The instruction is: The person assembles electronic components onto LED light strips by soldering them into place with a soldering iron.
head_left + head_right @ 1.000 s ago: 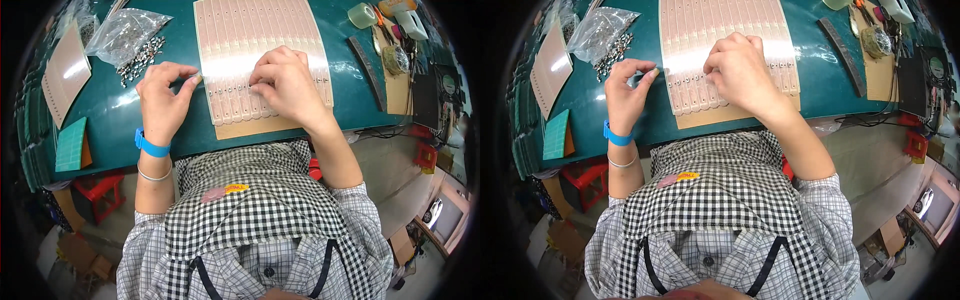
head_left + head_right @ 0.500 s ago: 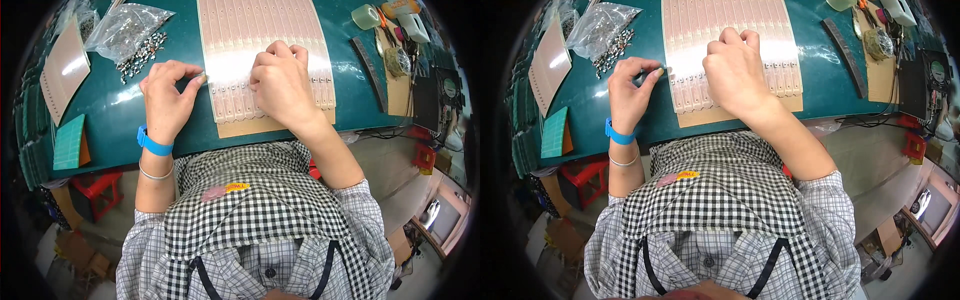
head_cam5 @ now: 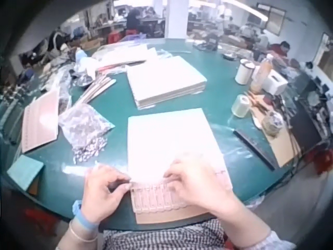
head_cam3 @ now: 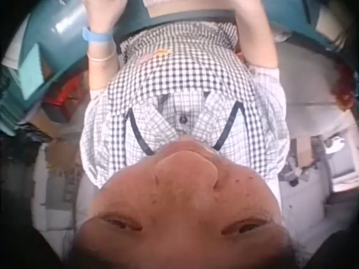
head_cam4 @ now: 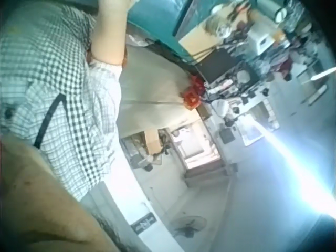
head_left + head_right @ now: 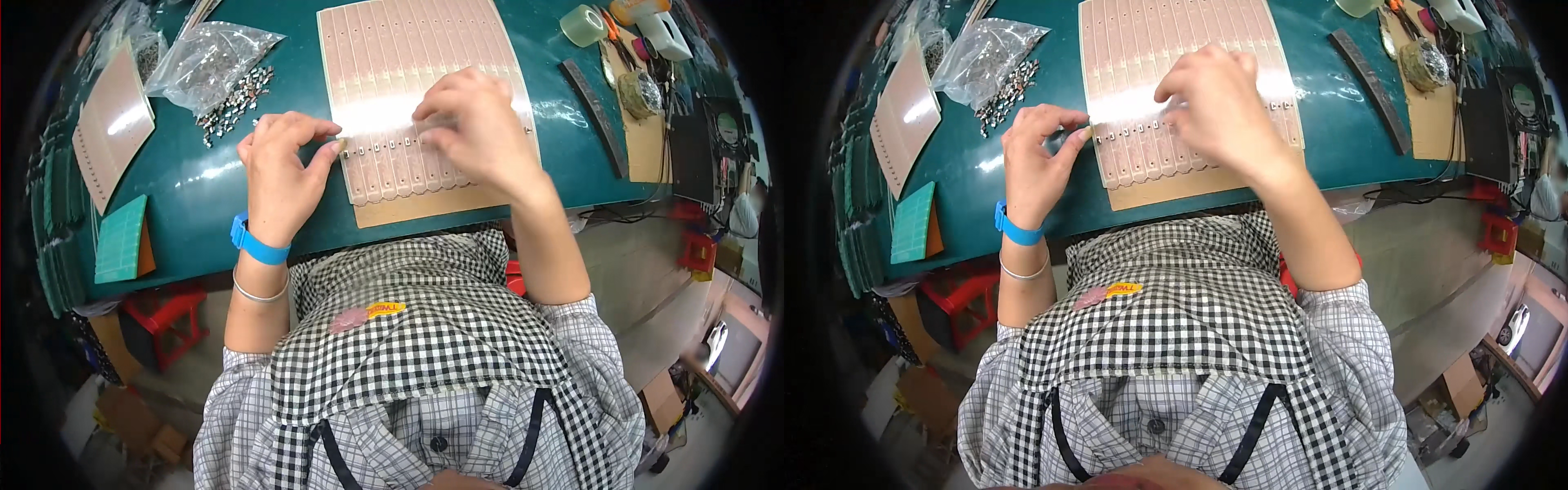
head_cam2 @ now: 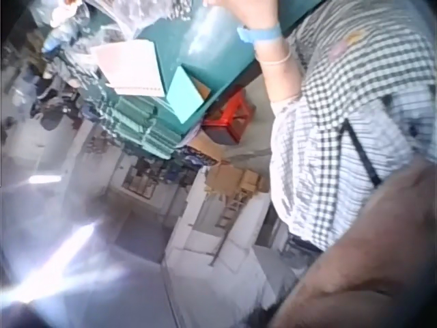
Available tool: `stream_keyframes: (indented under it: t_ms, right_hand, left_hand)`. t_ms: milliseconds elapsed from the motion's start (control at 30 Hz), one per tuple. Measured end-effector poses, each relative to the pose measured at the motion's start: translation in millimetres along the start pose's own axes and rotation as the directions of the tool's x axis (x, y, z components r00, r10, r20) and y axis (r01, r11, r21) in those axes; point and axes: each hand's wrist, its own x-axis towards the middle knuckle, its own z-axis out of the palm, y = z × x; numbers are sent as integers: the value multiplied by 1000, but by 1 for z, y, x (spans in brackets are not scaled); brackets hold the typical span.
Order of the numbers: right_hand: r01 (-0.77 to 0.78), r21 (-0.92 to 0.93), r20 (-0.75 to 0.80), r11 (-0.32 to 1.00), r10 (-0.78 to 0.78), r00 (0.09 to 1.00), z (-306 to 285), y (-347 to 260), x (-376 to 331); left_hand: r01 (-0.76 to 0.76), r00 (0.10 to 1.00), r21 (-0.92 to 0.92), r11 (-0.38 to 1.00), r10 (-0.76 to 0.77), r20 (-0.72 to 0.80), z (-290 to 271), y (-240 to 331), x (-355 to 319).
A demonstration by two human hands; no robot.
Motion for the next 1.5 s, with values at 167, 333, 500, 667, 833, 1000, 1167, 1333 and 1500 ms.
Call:
stream_keyframes:
  t_ms: [167, 333, 500, 667, 833, 1000, 1167, 1333, 1500]
  right_hand:
    - [-206, 134, -229, 969, 232, 945, -44, 58, -19]
    - [-419, 208, -253, 884, 462, 850, -60, 96, -48]
    - [-477, 279, -184, 833, 534, 825, -49, 105, -62]
    - [-508, 273, -171, 817, 561, 810, -39, 106, -56]
    - [-541, 214, -137, 813, 573, 808, -33, 105, -46]
    - [-535, 171, -217, 827, 561, 799, -32, 95, -37]
    - [-563, 192, -214, 804, 594, 775, -35, 89, -36]
    - [-574, 286, -199, 767, 633, 748, -34, 88, -43]
    - [-455, 688, -48, 566, 661, 749, -40, 87, -64]
  left_hand:
    - [-30, 999, -7, 1000, 30, -28, -2, -7, 6]
    - [19, 996, -19, 1000, -20, -89, -2, -20, 13]
    - [76, 993, 115, 990, -65, -96, 4, -34, 25]
    - [156, 987, 139, 978, -150, -54, 19, -40, 29]
    - [209, 977, 181, 961, -211, -8, 30, -38, 31]
    - [293, 956, 119, 949, -293, -22, 29, -38, 38]
    - [287, 958, 27, 958, -286, -21, 31, -37, 38]
    - [342, 938, -131, 931, -347, -15, 21, -27, 29]
    - [480, 869, -565, 671, -451, 204, -4, -15, 18]
